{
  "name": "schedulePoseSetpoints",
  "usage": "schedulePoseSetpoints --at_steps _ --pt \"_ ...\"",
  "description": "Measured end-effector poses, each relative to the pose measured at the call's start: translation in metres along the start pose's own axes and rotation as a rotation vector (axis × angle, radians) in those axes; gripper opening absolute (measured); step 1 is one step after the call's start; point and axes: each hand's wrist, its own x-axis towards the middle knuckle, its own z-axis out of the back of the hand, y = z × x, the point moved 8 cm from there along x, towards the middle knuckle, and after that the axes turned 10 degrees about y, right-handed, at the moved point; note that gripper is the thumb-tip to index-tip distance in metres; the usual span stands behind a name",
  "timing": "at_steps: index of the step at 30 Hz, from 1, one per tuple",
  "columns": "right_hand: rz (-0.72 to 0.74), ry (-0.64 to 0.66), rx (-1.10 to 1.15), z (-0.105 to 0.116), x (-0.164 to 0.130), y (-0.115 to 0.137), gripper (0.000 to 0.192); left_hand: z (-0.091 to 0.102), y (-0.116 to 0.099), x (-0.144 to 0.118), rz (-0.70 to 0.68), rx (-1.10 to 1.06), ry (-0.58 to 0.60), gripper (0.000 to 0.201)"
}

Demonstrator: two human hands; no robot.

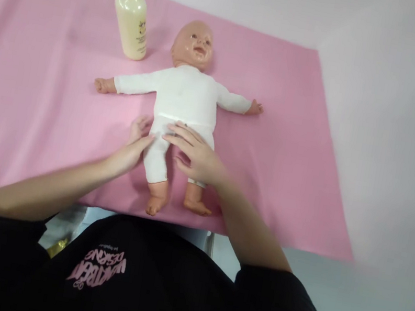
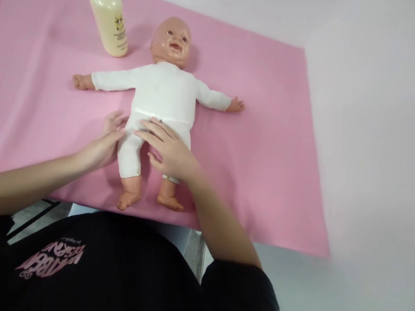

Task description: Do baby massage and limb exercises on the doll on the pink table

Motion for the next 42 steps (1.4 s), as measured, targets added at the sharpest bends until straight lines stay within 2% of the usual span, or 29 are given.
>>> schedulePoseSetpoints --at_steps 2,4,7,9,13,18,20,23,26,30,34,37,42 --pt "-0.001 0.023 -0.024 -0.001 -0.003 0.004 0.06 -0.022 0.007 -0.011 0.067 -0.176 0.068 0.062" --pt "-0.007 0.024 -0.034 0.0 -0.007 0.006 0.057 -0.035 0.009 -0.016 0.155 -0.296 0.142 0.055" --pt "0.019 0.027 -0.033 0.003 -0.013 0.01 0.051 -0.043 0.01 -0.02 0.281 -0.391 0.279 0.046" --pt "0.08 0.037 -0.017 0.003 -0.015 0.017 0.055 -0.045 0.01 -0.023 0.325 -0.415 0.377 0.045" --pt "0.291 0.047 0.016 -0.001 -0.02 0.046 0.076 -0.047 0.002 -0.029 0.295 -0.406 0.496 0.047" --pt "0.402 0.121 -0.132 -0.023 -0.025 0.076 0.066 -0.05 -0.003 -0.032 0.279 -0.418 0.513 0.029" --pt "0.423 0.076 -0.191 -0.026 -0.028 0.082 0.06 -0.05 0.0 -0.032 0.304 -0.411 0.498 0.029" --pt "0.431 0.008 -0.26 -0.027 -0.033 0.086 0.041 -0.049 0.005 -0.032 0.329 -0.372 0.49 0.032" --pt "0.482 -0.057 -0.311 -0.025 -0.035 0.092 0.03 -0.056 0.008 -0.036 0.352 -0.366 0.583 0.036" --pt "0.579 -0.138 -0.301 -0.019 -0.037 0.099 0.031 -0.071 0.012 -0.049 0.42 -0.359 0.805 0.048" --pt "0.605 -0.207 -0.226 -0.014 -0.04 0.096 0.04 -0.072 0.014 -0.053 0.447 -0.33 0.864 0.057" --pt "0.589 -0.129 -0.235 -0.02 -0.039 0.093 0.038 -0.072 0.013 -0.053 0.44 -0.327 0.857 0.055" --pt "0.394 0.106 -0.158 -0.032 -0.028 0.083 0.029 -0.068 0.012 -0.051 0.438 -0.344 0.77 0.042"
